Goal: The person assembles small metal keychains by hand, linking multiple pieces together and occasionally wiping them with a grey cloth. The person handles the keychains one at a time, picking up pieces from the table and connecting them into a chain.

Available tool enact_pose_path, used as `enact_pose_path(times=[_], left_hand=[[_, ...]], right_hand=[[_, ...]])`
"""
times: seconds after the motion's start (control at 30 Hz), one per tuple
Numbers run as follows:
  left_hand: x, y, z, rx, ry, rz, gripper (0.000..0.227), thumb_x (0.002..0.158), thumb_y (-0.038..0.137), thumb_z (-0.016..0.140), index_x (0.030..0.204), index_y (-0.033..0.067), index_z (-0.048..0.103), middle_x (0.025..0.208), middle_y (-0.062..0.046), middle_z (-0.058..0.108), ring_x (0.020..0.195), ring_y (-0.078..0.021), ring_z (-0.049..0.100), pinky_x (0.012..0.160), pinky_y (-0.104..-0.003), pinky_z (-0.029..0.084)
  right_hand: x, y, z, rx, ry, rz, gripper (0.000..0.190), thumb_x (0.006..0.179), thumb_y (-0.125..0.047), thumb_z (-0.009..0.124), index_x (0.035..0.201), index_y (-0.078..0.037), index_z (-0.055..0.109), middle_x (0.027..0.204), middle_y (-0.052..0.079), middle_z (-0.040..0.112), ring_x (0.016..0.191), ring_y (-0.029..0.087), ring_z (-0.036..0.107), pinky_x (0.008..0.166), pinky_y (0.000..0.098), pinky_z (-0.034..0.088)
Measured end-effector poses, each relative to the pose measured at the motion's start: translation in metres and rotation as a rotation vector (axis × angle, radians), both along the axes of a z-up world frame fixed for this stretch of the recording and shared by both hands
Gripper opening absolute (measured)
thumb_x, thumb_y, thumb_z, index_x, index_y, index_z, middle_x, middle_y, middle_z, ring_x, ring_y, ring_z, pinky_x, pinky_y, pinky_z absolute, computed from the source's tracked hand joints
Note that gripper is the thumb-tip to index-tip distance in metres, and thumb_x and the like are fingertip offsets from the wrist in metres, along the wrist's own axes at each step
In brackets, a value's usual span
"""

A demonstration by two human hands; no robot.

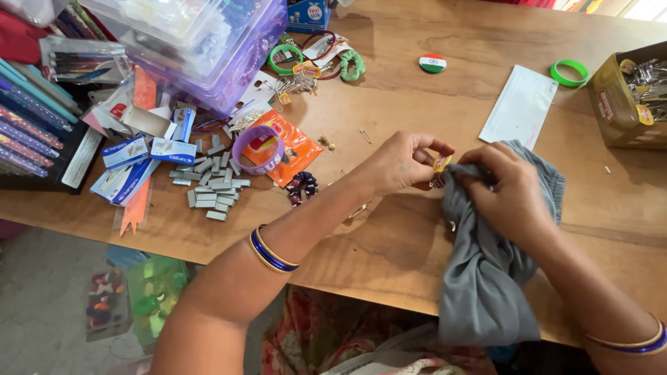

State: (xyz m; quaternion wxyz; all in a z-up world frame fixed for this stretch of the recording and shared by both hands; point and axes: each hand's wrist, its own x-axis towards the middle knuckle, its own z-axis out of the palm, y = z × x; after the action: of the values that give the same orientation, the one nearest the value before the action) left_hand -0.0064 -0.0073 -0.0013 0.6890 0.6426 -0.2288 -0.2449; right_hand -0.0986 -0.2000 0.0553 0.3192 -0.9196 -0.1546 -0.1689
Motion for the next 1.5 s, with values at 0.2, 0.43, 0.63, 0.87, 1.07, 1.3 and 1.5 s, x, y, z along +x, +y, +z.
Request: enact_pose_path(times=[0.2, 0.43, 0.63, 0.87, 1.07, 1.3, 1.5], left_hand=[[-0.007, 0.001, 0.012, 0.116, -0.165, 0.090, 0.044, 0.081, -0.004, 0.063, 0.124, -0.0015, 0.065, 0.083, -0.005, 0.078, 0.072, -0.0070, 0.069, 0.066, -0.025, 0.059], [-0.008, 0.002, 0.015, 0.119, -0.294, 0.106, 0.041, 0.081, -0.006, 0.061, 0.122, -0.0014, 0.068, 0.084, -0.008, 0.078, 0.075, -0.0087, 0.071, 0.071, -0.024, 0.058], [-0.005, 0.003, 0.010, 0.209, -0.477, 0.280, 0.030, 0.087, 0.000, 0.065, 0.116, 0.0034, 0.071, 0.089, -0.010, 0.079, 0.080, -0.0133, 0.075, 0.073, -0.026, 0.059], [-0.002, 0.003, 0.008, 0.304, -0.588, 0.406, 0.025, 0.087, 0.006, 0.069, 0.111, 0.0017, 0.072, 0.091, -0.014, 0.077, 0.083, -0.0199, 0.077, 0.074, -0.031, 0.061], [-0.010, 0.005, 0.025, -0.019, -0.109, 0.034, 0.036, 0.091, 0.007, 0.067, 0.125, -0.0052, 0.062, 0.091, -0.011, 0.078, 0.081, -0.0142, 0.074, 0.070, -0.029, 0.061], [-0.011, 0.005, 0.032, 0.024, -0.208, 0.085, 0.034, 0.091, 0.007, 0.063, 0.123, -0.0045, 0.062, 0.096, -0.011, 0.080, 0.083, -0.0128, 0.076, 0.068, -0.027, 0.061], [-0.011, 0.003, 0.030, 0.076, -0.310, 0.084, 0.030, 0.090, 0.009, 0.068, 0.117, -0.0035, 0.067, 0.094, -0.011, 0.080, 0.081, -0.0116, 0.076, 0.066, -0.026, 0.059]], right_hand=[[0.004, -0.004, -0.006, 0.087, 0.026, -0.078, 0.024, 0.089, -0.008, 0.076, 0.111, -0.002, 0.070, 0.100, 0.014, 0.070, 0.089, 0.023, 0.068, 0.079, 0.0346, 0.053], [0.001, 0.001, -0.008, 0.164, 0.252, 0.044, 0.031, 0.093, -0.011, 0.069, 0.123, -0.005, 0.066, 0.112, 0.010, 0.076, 0.104, 0.018, 0.071, 0.090, 0.0311, 0.053], [0.005, -0.006, -0.002, 0.226, 0.205, 0.193, 0.036, 0.090, -0.007, 0.067, 0.126, -0.004, 0.064, 0.121, 0.008, 0.071, 0.116, 0.018, 0.066, 0.100, 0.0318, 0.050], [-0.014, 0.005, 0.020, 0.021, -0.173, 0.161, 0.039, 0.086, -0.010, 0.079, 0.123, -0.004, 0.065, 0.131, 0.012, 0.064, 0.119, 0.029, 0.066, 0.099, 0.0384, 0.052], [-0.010, 0.014, 0.007, -0.033, -0.224, 0.155, 0.023, 0.092, -0.004, 0.076, 0.115, -0.004, 0.070, 0.123, 0.013, 0.067, 0.106, 0.030, 0.070, 0.090, 0.0352, 0.056], [0.025, -0.046, -0.002, 0.199, -0.090, -0.019, 0.009, 0.100, 0.002, 0.070, 0.109, 0.001, 0.071, 0.103, 0.009, 0.073, 0.101, 0.016, 0.071, 0.090, 0.0273, 0.056], [0.022, -0.067, -0.023, 0.239, 0.098, -0.185, 0.024, 0.097, -0.011, 0.069, 0.118, -0.001, 0.065, 0.116, 0.014, 0.063, 0.112, 0.023, 0.060, 0.094, 0.0347, 0.050]])
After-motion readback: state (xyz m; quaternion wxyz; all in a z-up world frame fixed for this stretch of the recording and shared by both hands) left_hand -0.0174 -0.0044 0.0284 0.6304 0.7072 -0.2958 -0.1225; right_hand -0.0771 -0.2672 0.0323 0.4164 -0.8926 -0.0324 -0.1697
